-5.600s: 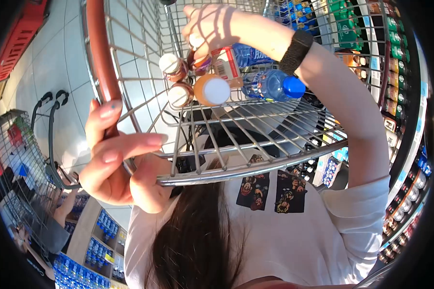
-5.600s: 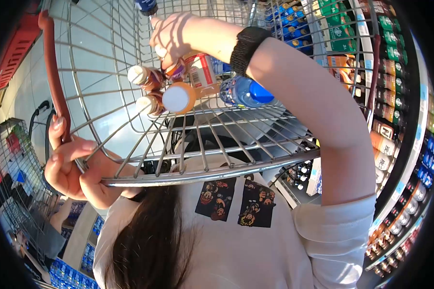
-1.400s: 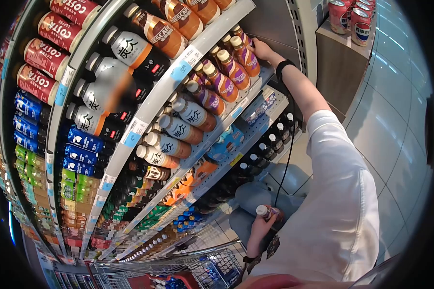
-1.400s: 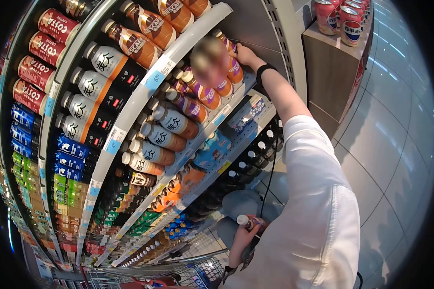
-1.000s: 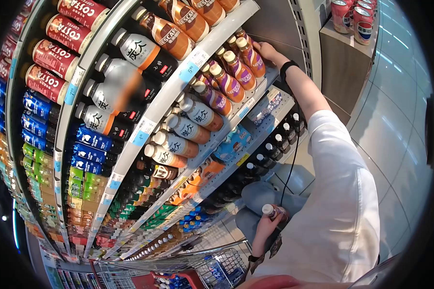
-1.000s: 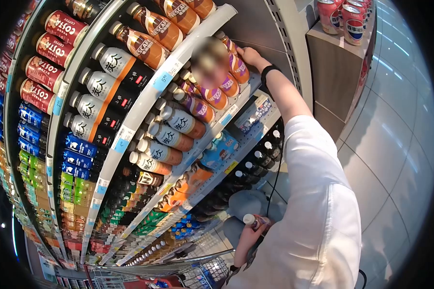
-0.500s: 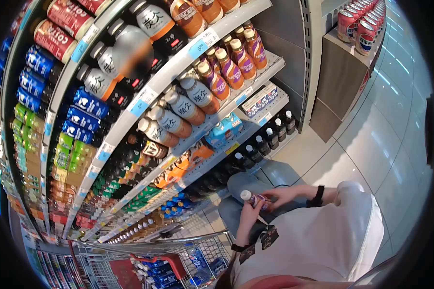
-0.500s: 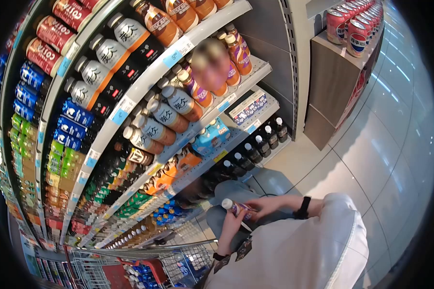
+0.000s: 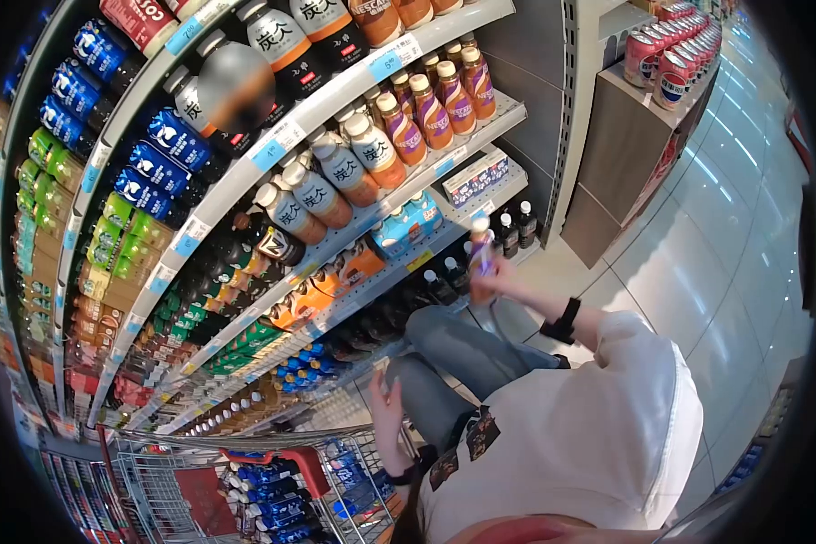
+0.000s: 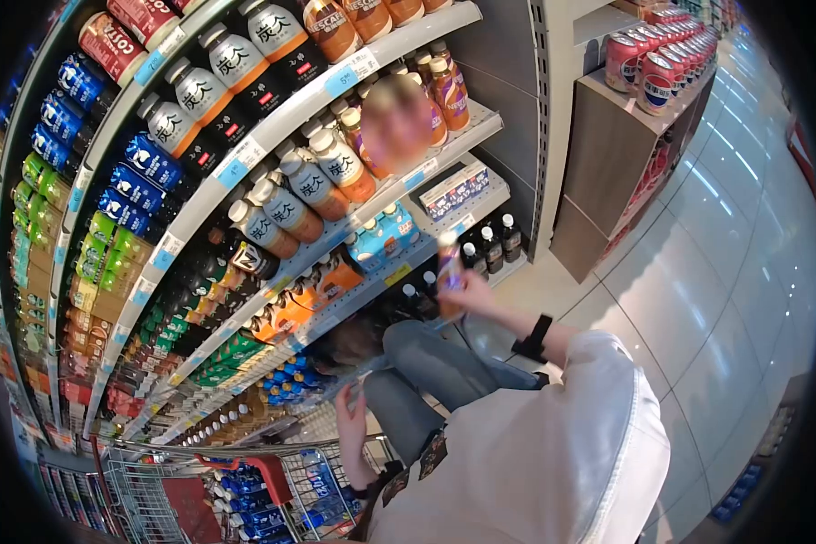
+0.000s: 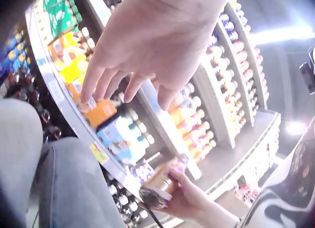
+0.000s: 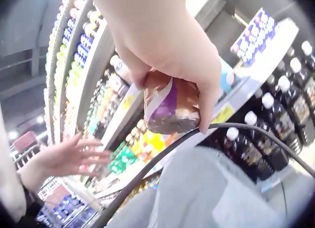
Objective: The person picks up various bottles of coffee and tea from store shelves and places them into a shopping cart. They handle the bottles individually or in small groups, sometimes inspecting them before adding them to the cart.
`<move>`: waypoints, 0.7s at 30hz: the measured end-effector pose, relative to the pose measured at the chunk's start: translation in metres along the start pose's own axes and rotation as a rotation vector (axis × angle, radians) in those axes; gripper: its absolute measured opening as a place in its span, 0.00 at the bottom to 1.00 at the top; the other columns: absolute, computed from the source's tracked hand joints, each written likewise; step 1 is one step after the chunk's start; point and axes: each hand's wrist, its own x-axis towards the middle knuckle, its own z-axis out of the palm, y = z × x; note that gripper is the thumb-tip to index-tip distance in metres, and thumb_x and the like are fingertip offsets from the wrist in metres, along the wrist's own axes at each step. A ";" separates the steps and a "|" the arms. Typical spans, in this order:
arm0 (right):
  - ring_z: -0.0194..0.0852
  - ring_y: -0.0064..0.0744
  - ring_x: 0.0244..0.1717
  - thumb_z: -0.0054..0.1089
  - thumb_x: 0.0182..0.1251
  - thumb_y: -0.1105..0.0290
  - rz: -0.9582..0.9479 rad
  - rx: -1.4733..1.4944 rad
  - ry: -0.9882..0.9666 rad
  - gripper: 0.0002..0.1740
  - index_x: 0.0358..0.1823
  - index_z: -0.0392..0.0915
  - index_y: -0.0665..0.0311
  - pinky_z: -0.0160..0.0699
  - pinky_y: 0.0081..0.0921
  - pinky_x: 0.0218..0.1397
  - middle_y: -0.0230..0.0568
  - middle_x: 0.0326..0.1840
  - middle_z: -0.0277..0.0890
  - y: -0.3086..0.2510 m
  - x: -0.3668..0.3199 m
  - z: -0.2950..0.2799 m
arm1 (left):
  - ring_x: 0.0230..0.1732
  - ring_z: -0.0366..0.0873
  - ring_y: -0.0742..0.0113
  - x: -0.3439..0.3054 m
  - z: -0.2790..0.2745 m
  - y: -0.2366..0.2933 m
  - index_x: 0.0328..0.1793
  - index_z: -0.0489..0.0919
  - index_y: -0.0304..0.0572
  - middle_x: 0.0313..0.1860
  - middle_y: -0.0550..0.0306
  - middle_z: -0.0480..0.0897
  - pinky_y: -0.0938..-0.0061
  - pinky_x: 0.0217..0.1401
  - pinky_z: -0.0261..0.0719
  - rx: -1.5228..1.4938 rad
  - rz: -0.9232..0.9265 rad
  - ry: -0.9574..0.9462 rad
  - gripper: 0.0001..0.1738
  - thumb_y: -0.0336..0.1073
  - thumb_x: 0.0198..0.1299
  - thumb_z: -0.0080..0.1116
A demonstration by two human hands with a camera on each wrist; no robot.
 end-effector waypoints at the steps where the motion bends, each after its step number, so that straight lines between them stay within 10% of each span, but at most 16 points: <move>1: 0.79 0.29 0.30 0.70 0.47 0.53 0.031 -0.079 0.017 0.30 0.46 0.73 0.67 0.81 0.24 0.28 0.41 0.35 0.78 -0.045 0.001 -0.018 | 0.63 0.65 0.57 -0.010 -0.017 -0.006 0.65 0.64 0.38 0.63 0.45 0.66 0.65 0.61 0.66 0.023 0.053 0.044 0.26 0.36 0.62 0.55; 7: 0.80 0.27 0.29 0.62 0.51 0.43 0.289 -0.239 -0.073 0.33 0.49 0.73 0.62 0.81 0.24 0.22 0.39 0.35 0.78 -0.141 0.013 -0.093 | 0.60 0.68 0.57 -0.073 -0.070 0.029 0.59 0.70 0.37 0.60 0.47 0.71 0.65 0.59 0.68 -0.135 0.170 0.528 0.19 0.27 0.60 0.51; 11: 0.80 0.29 0.32 0.61 0.52 0.42 0.302 -0.326 -0.090 0.37 0.51 0.70 0.67 0.83 0.26 0.29 0.40 0.37 0.78 -0.173 0.005 -0.111 | 0.46 0.78 0.50 -0.108 -0.068 0.068 0.45 0.77 0.32 0.44 0.45 0.80 0.66 0.51 0.75 0.342 0.469 0.594 0.10 0.25 0.59 0.50; 15: 0.80 0.33 0.38 0.65 0.51 0.47 0.195 -0.273 0.012 0.42 0.55 0.63 0.75 0.83 0.28 0.34 0.48 0.43 0.75 -0.165 0.030 -0.138 | 0.42 0.79 0.49 -0.133 -0.086 0.093 0.43 0.77 0.34 0.40 0.44 0.81 0.62 0.45 0.76 0.947 0.761 1.305 0.13 0.37 0.65 0.45; 16: 0.79 0.33 0.40 0.67 0.50 0.49 0.070 -0.287 0.165 0.40 0.53 0.62 0.75 0.82 0.29 0.35 0.48 0.43 0.75 -0.154 0.045 -0.146 | 0.45 0.77 0.52 -0.134 -0.089 0.089 0.46 0.77 0.34 0.43 0.46 0.79 0.54 0.63 0.59 0.799 0.839 1.463 0.12 0.34 0.59 0.55; 21: 0.76 0.43 0.43 0.70 0.49 0.56 -0.444 -0.517 0.500 0.34 0.52 0.66 0.67 0.74 0.32 0.48 0.51 0.43 0.73 -0.202 0.100 -0.160 | 0.51 0.74 0.53 -0.129 -0.098 0.107 0.48 0.76 0.38 0.46 0.52 0.79 0.53 0.65 0.55 1.134 0.346 1.531 0.16 0.43 0.61 0.54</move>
